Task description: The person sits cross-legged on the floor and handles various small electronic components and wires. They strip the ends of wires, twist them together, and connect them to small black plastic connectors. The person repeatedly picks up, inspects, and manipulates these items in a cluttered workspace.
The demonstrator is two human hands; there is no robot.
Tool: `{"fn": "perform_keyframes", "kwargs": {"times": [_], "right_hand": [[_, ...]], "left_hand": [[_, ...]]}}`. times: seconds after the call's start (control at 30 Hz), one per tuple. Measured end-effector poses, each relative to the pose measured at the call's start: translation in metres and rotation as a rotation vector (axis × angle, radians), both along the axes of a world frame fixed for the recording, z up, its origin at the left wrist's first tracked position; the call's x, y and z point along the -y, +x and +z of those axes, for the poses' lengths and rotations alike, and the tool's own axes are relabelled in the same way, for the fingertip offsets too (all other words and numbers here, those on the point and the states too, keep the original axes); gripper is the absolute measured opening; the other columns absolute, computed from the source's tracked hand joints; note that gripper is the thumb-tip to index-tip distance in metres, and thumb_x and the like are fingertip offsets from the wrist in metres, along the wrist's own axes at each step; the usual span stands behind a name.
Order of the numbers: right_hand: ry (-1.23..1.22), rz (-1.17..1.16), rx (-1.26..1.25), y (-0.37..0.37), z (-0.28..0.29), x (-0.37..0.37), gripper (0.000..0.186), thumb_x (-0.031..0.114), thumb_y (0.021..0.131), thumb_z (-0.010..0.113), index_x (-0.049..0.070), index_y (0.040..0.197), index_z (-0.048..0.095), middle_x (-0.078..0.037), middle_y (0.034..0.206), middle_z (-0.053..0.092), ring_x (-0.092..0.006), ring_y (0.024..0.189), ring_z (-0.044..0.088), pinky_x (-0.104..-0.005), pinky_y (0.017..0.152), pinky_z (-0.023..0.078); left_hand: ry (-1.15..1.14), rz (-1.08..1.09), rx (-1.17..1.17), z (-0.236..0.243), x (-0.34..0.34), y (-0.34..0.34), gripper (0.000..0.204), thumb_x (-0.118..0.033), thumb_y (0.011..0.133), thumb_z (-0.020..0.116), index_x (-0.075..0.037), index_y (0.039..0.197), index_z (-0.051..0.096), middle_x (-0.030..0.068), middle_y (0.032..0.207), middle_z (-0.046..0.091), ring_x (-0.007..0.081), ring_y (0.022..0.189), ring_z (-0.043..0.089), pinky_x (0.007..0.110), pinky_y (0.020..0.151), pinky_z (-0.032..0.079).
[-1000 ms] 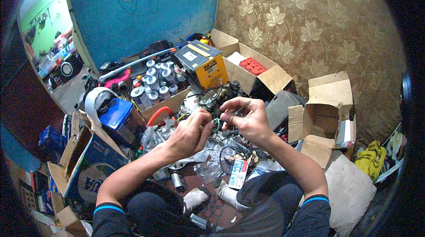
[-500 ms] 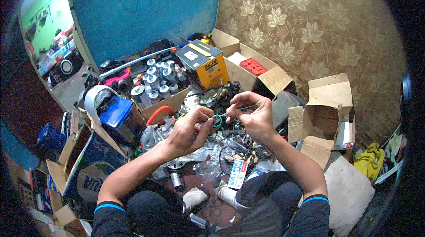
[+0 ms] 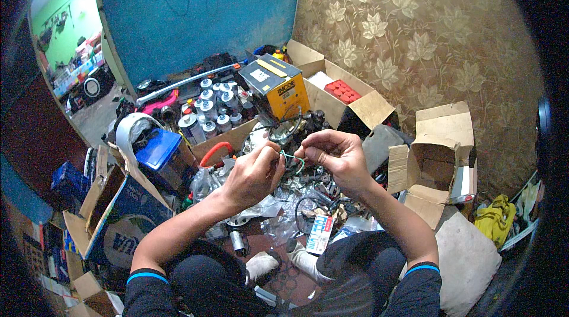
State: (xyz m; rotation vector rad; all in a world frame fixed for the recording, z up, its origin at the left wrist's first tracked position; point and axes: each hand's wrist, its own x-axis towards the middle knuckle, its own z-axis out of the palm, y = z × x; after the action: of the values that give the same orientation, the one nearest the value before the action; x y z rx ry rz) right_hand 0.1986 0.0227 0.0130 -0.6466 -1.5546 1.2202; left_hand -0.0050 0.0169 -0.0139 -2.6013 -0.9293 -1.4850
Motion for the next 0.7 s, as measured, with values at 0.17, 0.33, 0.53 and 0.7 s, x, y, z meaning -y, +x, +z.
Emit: {"fn": "perform_keyframes", "kwargs": {"times": [0.17, 0.33, 0.53, 0.7], "right_hand": [[0.012, 0.037, 0.018, -0.006, -0.01, -0.003, 0.014, 0.006, 0.085, 0.068, -0.001, 0.097, 0.066, -0.011, 0.099, 0.068, -0.0152, 0.088, 0.065, -0.0293, 0.076, 0.055], [-0.232, 0.174, 0.005, -0.005, -0.008, -0.002, 0.031, 0.02, 0.088, 0.066, -0.001, 0.111, 0.061, -0.008, 0.098, 0.066, -0.0143, 0.087, 0.064, -0.0299, 0.073, 0.055], [-0.253, 0.146, 0.108, -0.01, -0.009, 0.001, 0.031, 0.019, 0.086, 0.069, -0.001, 0.108, 0.061, -0.007, 0.095, 0.065, -0.0135, 0.085, 0.064, -0.0295, 0.074, 0.055], [-0.373, 0.155, 0.124, -0.006, -0.005, 0.0, 0.031, 0.015, 0.082, 0.072, -0.002, 0.106, 0.061, -0.008, 0.093, 0.065, -0.0136, 0.083, 0.064, -0.0302, 0.071, 0.056]], "left_hand": [[0.054, 0.062, -0.056, -0.001, -0.001, 0.002, 0.017, 0.0, 0.079, 0.067, 0.0, 0.084, 0.051, 0.0135, 0.082, 0.058, 0.0247, 0.06, 0.063, 0.033, 0.051, 0.051], [0.025, 0.076, -0.124, 0.0, 0.003, 0.001, 0.02, -0.004, 0.08, 0.066, 0.0, 0.089, 0.048, 0.0152, 0.082, 0.055, 0.0314, 0.066, 0.061, 0.039, 0.055, 0.05], [-0.001, 0.07, -0.213, 0.0, 0.004, 0.002, 0.017, -0.005, 0.082, 0.06, 0.002, 0.089, 0.046, 0.0165, 0.08, 0.05, 0.0334, 0.066, 0.058, 0.041, 0.056, 0.048], [0.015, 0.019, -0.213, -0.003, 0.004, 0.001, 0.015, -0.002, 0.08, 0.058, 0.002, 0.089, 0.046, 0.0158, 0.081, 0.05, 0.0322, 0.068, 0.058, 0.04, 0.056, 0.049]]}}
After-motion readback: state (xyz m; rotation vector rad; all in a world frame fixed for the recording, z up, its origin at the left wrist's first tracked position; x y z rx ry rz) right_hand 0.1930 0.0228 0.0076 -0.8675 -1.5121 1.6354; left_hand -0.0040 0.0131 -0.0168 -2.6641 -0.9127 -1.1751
